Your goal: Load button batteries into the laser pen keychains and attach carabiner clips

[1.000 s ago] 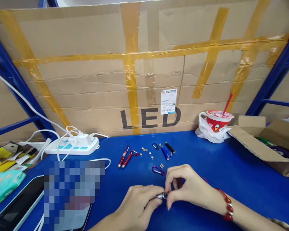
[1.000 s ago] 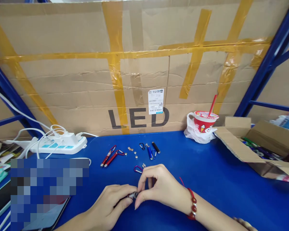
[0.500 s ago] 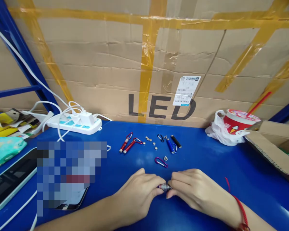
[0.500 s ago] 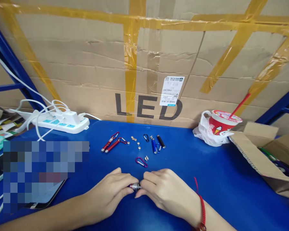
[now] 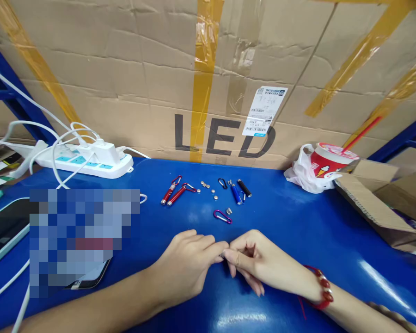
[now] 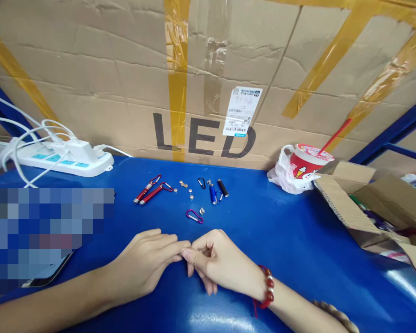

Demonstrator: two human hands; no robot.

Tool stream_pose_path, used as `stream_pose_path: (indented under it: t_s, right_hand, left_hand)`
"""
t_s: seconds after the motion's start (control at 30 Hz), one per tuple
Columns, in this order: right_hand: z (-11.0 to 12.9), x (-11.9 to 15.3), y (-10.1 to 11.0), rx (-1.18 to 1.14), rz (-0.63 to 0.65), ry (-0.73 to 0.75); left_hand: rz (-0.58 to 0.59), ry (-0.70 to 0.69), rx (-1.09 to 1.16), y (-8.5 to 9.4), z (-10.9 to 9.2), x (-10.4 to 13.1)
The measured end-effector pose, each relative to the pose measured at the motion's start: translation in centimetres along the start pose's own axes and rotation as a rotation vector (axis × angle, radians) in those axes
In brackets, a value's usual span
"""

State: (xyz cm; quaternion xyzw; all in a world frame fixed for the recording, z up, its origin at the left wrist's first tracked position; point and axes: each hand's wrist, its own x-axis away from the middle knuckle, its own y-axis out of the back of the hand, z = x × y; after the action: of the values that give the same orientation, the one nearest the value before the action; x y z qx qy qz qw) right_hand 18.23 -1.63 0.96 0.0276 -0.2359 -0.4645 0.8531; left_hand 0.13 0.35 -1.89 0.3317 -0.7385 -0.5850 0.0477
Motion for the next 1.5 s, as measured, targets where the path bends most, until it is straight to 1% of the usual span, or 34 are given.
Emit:
stream_pose_path:
  t_s: [0.07, 0.3, 0.47, 0.53, 0.57, 0.63, 0.67, 0.7, 0.8, 0.9, 1.0, 1.07, 1.1, 1.2, 1.27, 1.3, 1.4, 1.5]
  right_hand:
    - [-0.1, -0.1, 0.3, -0.055, 0.021, 0.007]
    - [0.1, -0.2, 1.1, -0.161, 0.020, 0.094]
    - [-0.1, -0.3, 1.0, -0.159, 0.008, 0.117]
    - [0.0, -0.2, 1.3, -0.087, -0.049, 0.135]
    - [0.1, -0.2, 1.5, -0.009, -0.121, 0.163]
    - [0.4, -0.2, 2.1, 0.225, -0.327, 0.255]
    - [0.5, -0.2, 2.5, 0.380, -0.443, 0.327]
    - [0.5, -0.3, 2.8, 0.496, -0.503, 0.374]
    - [0.3, -0.6, 3.3, 0.639, -0.529, 0.386]
    - [0.2, -0.7, 3.4, 0.704, -0.527, 0.373]
    - [0.5, -0.4, 3.6, 0.736, -0.559, 0.341]
    - [0.9, 0.1, 4.0, 0.742, -0.533, 0.313]
    - [1.1, 0.4, 4.2, 0.747, -0.480, 0.304]
    - [1.2, 1.0, 4.7, 0.730, -0.218, 0.299]
    - [1.1, 1.0, 4.8, 0.709, -0.113, 0.310]
    - [1.0, 0.9, 4.7, 0.692, -0.084, 0.319]
    - [0.6, 0.3, 4.4, 0.620, -0.058, 0.342]
    - [0.4, -0.1, 4.0, 0.548, -0.118, 0.372]
  left_hand:
    - [-0.004, 0.008, 0.008, 0.0, 0.0, -0.1]
    - [-0.017, 0.030, 0.121, 0.8, -0.2, -0.7]
    - [-0.018, 0.071, 0.213, 0.9, -0.3, -0.8]
    - [-0.027, 0.114, 0.257, 0.9, -0.3, -0.8]
    - [-0.038, 0.146, 0.283, 1.0, -0.3, -0.8]
    - [-0.076, 0.231, 0.350, 1.1, -0.4, -0.8]
    - [-0.088, 0.284, 0.383, 1.1, -0.4, -0.8]
    - [-0.091, 0.323, 0.407, 1.2, -0.4, -0.8]
    - [-0.099, 0.390, 0.447, 1.2, -0.2, -0.9]
    - [-0.113, 0.429, 0.473, 1.2, 0.0, -1.0]
    - [-0.118, 0.484, 0.508, 1.2, 0.1, -1.2]
    - [-0.126, 0.493, 0.523, 1.2, 0.1, -1.2]
    - [-0.133, 0.487, 0.528, 1.2, 0.1, -1.2]
    - [-0.164, 0.455, 0.548, 1.2, 0.0, -1.1]
    - [-0.186, 0.439, 0.561, 1.2, -0.1, -1.0]
    - [-0.202, 0.434, 0.559, 1.2, -0.2, -1.0]
    - [-0.238, 0.418, 0.547, 1.4, -0.4, -0.9]
    - [-0.247, 0.376, 0.517, 1.6, -0.5, -1.0]
